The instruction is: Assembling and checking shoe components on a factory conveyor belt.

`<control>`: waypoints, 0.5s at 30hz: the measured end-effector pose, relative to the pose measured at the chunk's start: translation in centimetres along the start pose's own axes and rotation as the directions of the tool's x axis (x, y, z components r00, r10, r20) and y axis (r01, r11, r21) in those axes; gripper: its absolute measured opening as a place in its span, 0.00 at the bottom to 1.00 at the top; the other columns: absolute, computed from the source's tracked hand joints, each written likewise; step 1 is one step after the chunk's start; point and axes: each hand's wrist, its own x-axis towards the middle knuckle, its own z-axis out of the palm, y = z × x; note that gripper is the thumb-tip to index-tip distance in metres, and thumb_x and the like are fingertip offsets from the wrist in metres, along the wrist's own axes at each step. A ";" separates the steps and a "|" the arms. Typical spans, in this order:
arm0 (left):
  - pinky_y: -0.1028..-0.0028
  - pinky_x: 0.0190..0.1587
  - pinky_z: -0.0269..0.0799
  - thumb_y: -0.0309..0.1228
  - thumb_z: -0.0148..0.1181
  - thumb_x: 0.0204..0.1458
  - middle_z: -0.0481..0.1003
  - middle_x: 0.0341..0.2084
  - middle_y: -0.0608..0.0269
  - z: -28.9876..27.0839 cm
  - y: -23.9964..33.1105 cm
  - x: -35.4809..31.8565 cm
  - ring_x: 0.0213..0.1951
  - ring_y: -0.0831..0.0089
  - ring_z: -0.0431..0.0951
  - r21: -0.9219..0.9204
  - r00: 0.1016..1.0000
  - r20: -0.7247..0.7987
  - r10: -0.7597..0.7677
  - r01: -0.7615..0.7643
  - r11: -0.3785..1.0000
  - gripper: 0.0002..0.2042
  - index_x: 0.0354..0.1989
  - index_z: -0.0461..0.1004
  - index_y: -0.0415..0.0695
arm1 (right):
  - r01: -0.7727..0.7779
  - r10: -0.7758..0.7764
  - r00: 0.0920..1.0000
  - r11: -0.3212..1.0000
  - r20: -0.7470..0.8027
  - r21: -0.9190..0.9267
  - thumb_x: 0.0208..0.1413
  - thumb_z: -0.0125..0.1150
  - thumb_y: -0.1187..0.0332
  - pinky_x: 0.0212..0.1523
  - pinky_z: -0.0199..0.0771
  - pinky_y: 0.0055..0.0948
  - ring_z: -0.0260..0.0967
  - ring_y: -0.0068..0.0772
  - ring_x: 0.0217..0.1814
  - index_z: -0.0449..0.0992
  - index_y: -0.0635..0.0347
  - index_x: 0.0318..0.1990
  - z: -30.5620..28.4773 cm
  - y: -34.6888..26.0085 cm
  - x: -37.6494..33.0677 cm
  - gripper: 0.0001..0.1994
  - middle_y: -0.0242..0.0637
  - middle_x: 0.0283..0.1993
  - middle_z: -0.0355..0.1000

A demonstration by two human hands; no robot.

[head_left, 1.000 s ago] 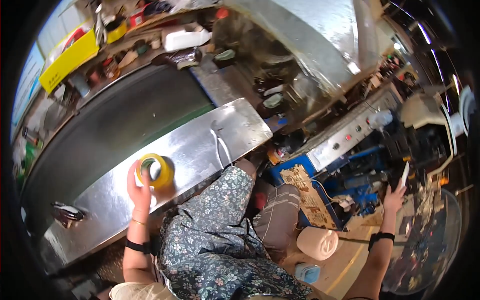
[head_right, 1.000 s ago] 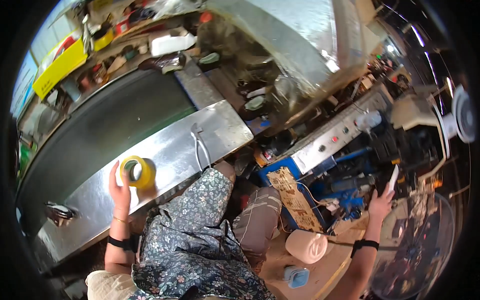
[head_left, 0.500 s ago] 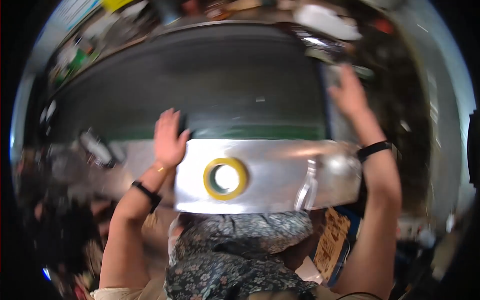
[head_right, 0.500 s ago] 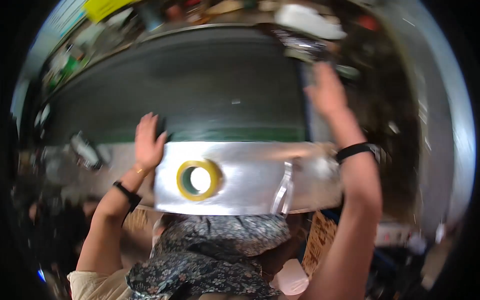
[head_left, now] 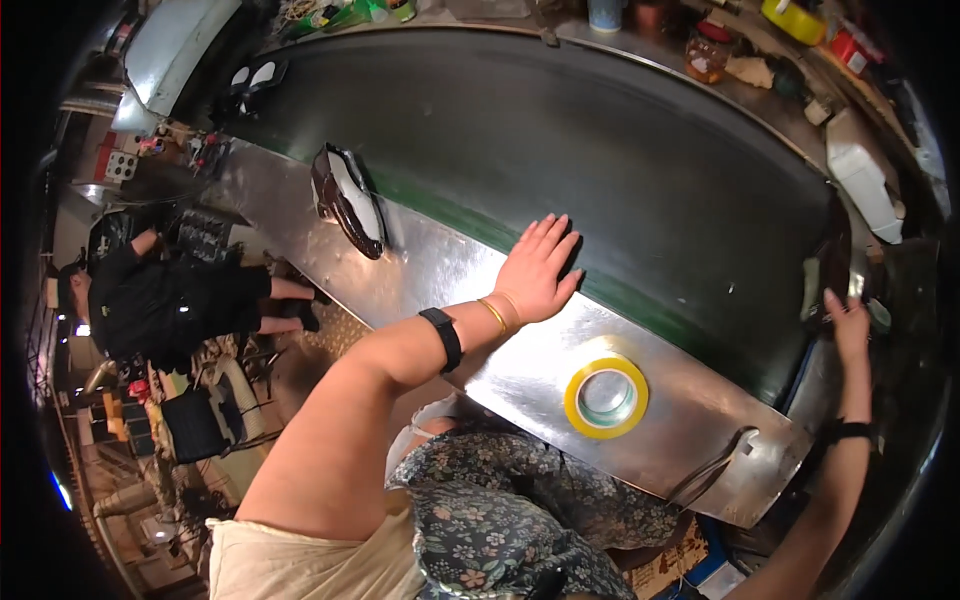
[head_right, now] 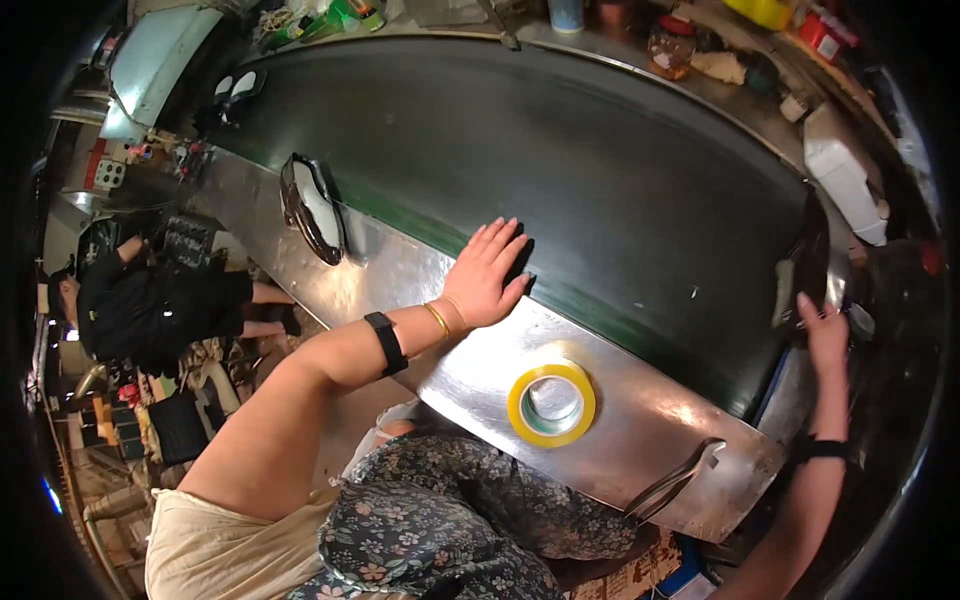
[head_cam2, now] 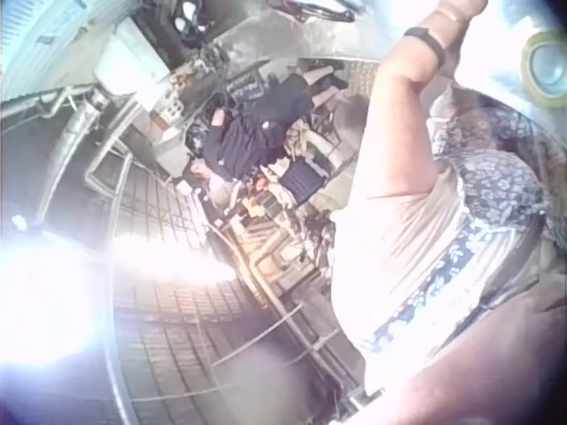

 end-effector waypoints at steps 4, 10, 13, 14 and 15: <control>0.55 0.70 0.47 0.42 0.53 0.56 0.61 0.64 0.42 -0.7 -0.1 -2.2 0.67 0.48 0.56 0.004 0.998 -0.051 -0.043 0.044 0.999 0.26 0.59 0.66 0.38 | -0.256 0.260 0.964 0.854 0.055 0.453 0.56 0.64 0.60 0.33 0.62 0.26 0.56 0.18 0.29 0.71 0.58 0.26 -3.1 -6.0 -9.7 0.14 0.25 0.26 0.63; 0.56 0.69 0.50 0.36 0.58 0.53 0.62 0.63 0.45 -0.5 0.9 -3.5 0.67 0.48 0.57 -0.324 0.947 -0.315 -0.053 -0.055 0.944 0.23 0.57 0.69 0.40 | -0.325 0.480 0.855 0.205 0.194 0.923 0.56 0.59 0.64 0.56 0.73 0.36 0.74 0.37 0.51 0.75 0.67 0.45 -16.4 -20.5 -33.7 0.15 0.42 0.48 0.75; 0.60 0.61 0.66 0.30 0.62 0.51 0.71 0.56 0.48 -8.5 11.1 -5.0 0.59 0.50 0.70 -0.747 0.924 -0.303 0.232 -0.382 0.545 0.21 0.53 0.71 0.37 | -0.240 0.584 0.801 0.115 0.130 0.964 0.58 0.55 0.62 0.57 0.73 0.38 0.73 0.43 0.54 0.72 0.69 0.51 -18.0 -25.7 -45.8 0.19 0.47 0.52 0.74; 0.60 0.61 0.65 0.32 0.64 0.51 0.71 0.56 0.49 -11.0 15.0 -6.1 0.59 0.51 0.70 -0.797 0.807 -0.312 0.501 -0.510 0.324 0.23 0.55 0.71 0.38 | -0.165 0.628 0.768 0.002 0.127 0.986 0.59 0.54 0.61 0.56 0.73 0.39 0.73 0.43 0.53 0.72 0.69 0.52 -17.4 -28.0 -48.3 0.20 0.48 0.52 0.74; 0.58 0.62 0.64 0.37 0.68 0.48 0.71 0.57 0.48 -12.7 19.0 -7.9 0.59 0.53 0.70 -0.765 0.659 -0.340 0.671 -0.609 0.211 0.26 0.55 0.72 0.39 | -0.121 0.682 0.722 -0.045 0.119 0.992 0.60 0.53 0.62 0.56 0.74 0.38 0.73 0.42 0.53 0.72 0.69 0.52 -16.7 -29.3 -50.9 0.20 0.47 0.52 0.74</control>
